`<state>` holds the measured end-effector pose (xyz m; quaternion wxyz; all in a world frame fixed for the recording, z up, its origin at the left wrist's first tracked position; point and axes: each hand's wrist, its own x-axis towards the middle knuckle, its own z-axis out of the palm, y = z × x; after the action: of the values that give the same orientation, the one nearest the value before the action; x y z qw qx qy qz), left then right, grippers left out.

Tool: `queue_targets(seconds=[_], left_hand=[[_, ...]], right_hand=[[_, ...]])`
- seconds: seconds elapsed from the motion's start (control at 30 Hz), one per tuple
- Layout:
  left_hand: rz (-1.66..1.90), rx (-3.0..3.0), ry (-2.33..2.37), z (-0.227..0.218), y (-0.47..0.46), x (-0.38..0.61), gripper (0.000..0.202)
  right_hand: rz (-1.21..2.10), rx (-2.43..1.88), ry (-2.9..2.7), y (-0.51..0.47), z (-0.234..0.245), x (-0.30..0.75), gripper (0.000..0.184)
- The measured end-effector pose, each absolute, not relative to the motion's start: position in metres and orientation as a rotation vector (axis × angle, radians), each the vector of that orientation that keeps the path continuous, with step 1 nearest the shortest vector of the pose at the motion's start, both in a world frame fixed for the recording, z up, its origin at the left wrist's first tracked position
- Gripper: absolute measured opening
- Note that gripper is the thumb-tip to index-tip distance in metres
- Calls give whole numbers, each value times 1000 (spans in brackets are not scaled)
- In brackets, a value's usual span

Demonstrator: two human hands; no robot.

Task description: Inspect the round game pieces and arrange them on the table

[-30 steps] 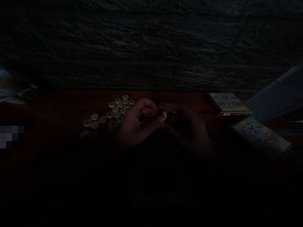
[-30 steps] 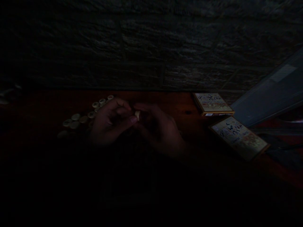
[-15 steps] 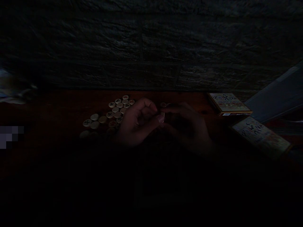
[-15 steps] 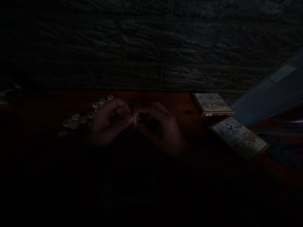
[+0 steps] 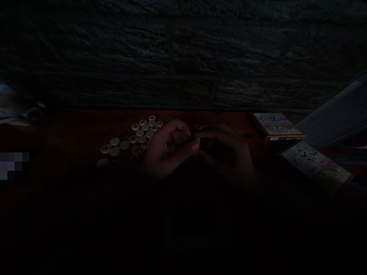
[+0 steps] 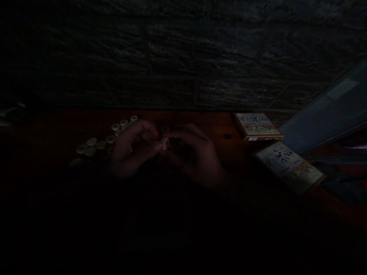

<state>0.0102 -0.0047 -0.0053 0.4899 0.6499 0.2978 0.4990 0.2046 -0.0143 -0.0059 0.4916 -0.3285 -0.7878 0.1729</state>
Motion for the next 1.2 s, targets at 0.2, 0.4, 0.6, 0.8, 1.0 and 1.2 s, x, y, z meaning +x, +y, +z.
queue_targets(seconds=[0.2,0.4,0.6,0.8,1.0,1.2], left_hand=[[1231,1564,660,-11,-4,10,19],[1239,1567,630,-10,-4,10,19],[1264,1602,686,-9,-2,11,19],[1261,1584,662,-11,-3,11,19],[1224,1618,720,-7,-3,9,19],[1240,1648,699,-9,-3,9,18]], right_hand=[[427,-820,-1907,-13,-8,205,38],[410,-772,-1898,-13,-8,205,27],[405,-786,-1908,-13,-8,205,35],[407,-789,-1901,-12,-8,205,33],[387,-794,-1924,-13,-6,205,31],[399,-820,-1916,-13,-8,205,38]])
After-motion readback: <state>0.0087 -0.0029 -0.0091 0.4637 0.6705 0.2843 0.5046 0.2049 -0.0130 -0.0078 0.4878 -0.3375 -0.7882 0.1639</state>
